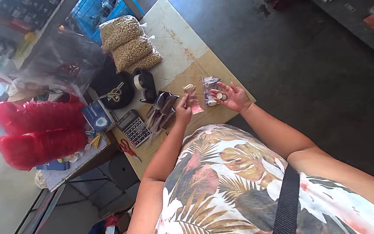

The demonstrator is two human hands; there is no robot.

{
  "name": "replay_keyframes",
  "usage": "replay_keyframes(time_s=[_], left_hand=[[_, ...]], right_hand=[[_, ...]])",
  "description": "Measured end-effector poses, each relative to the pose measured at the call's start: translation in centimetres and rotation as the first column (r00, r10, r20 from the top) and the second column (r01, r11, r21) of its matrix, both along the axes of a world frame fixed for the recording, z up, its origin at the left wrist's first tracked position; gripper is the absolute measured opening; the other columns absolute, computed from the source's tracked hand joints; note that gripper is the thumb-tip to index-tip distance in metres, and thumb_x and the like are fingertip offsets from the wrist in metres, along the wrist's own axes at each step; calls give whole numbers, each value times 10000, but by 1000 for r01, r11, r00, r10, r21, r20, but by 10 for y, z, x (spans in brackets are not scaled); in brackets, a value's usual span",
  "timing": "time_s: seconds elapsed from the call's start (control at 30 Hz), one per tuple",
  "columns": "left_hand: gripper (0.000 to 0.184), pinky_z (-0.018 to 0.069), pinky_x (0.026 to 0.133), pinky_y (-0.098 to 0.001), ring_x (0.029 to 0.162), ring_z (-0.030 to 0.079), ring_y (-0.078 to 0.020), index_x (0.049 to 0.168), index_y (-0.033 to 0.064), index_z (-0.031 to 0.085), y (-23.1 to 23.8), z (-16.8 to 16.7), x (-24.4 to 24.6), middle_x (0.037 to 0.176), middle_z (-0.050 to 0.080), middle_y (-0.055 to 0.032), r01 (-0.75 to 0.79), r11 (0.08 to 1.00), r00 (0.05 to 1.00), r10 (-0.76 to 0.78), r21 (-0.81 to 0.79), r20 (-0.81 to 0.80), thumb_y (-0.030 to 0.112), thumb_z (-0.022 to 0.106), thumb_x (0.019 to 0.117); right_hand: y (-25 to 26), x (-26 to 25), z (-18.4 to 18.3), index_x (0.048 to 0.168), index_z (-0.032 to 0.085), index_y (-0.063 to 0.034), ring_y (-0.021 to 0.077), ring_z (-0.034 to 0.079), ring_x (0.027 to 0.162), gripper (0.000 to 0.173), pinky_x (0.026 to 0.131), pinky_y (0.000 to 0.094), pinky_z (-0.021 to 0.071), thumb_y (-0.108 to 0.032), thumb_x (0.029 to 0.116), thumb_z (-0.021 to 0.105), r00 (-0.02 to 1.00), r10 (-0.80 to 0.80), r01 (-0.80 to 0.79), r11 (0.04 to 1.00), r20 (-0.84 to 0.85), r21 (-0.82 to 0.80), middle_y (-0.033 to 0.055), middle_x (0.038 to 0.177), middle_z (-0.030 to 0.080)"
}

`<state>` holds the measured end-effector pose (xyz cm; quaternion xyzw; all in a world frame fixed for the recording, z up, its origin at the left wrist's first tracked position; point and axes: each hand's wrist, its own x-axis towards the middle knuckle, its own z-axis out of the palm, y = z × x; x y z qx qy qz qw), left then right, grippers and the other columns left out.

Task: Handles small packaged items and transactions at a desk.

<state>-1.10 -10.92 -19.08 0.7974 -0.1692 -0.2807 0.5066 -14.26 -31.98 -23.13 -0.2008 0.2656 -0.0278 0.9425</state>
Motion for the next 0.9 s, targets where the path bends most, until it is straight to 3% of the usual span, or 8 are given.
replay_keyframes(time_s=[0.17,0.27,0.33,0.47,0.57,0.63,0.77,0.9], left_hand=[[518,509,1054,-380,1352,562,-249,1462,-38,523,1,-2,0,1537,494,-217,-16,999,1000,15,47,10,-108,541,949],[518,462,1112,-403,1404,517,-261,1464,-27,528,0,-8,1,1544,491,-211,3,994,1000,-4,110,10,-98,542,952],[540,481,1094,-418,1404,519,-276,1477,-24,514,-7,-8,1,1557,473,-215,41,991,999,-40,126,-11,-110,545,945],[616,591,894,-418,1125,692,-254,1530,40,469,-36,-6,-3,1548,498,-167,176,983,983,-174,42,-64,-97,580,939],[663,565,964,-447,1205,662,-266,1580,73,391,-63,-21,-2,1581,461,-159,297,952,954,-292,68,-68,-62,592,963],[758,464,1111,-536,1362,554,-355,1634,79,242,-77,-31,0,1595,421,-214,326,897,945,-317,299,-80,41,628,983],[784,493,1036,-597,1301,570,-434,1632,89,228,-93,-42,-5,1567,420,-255,203,763,969,-245,613,-15,361,633,1018],[746,436,1119,-576,1388,503,-412,1625,56,245,-109,-37,-3,1542,460,-259,153,788,988,-102,596,-119,293,608,1018]], right_hand=[[-3,10,-3,1525,388,-119,253,674,1140,630,948,368,553,-452,1111,49,981,18,-47,989,-195,-144,157,1303,646],[-2,23,-1,1368,573,-43,190,599,988,444,856,365,480,-310,1138,303,828,-60,-245,855,-557,-457,117,1169,631],[-5,29,-4,1339,590,28,331,562,1224,361,1033,518,427,-210,1079,513,755,-122,-384,713,-644,-587,240,1323,600],[-13,41,-9,1417,501,36,477,571,1243,529,1038,625,438,-240,1000,673,686,-100,-597,488,-721,-636,342,1310,585],[-14,54,-10,1461,438,10,504,611,1179,593,987,656,468,-252,990,684,658,-110,-662,387,-745,-642,352,1245,617],[-13,63,-11,1448,462,0,482,621,1185,505,992,644,476,-260,1036,597,653,-127,-666,375,-747,-645,325,1246,633],[-8,63,-11,1385,540,27,474,626,1176,563,993,650,468,-443,1101,412,700,-147,-613,380,-699,-693,313,1230,649],[-6,64,-5,1406,525,40,435,605,1238,632,1069,598,451,-419,993,655,672,-73,-706,235,-737,-668,298,1297,627]])
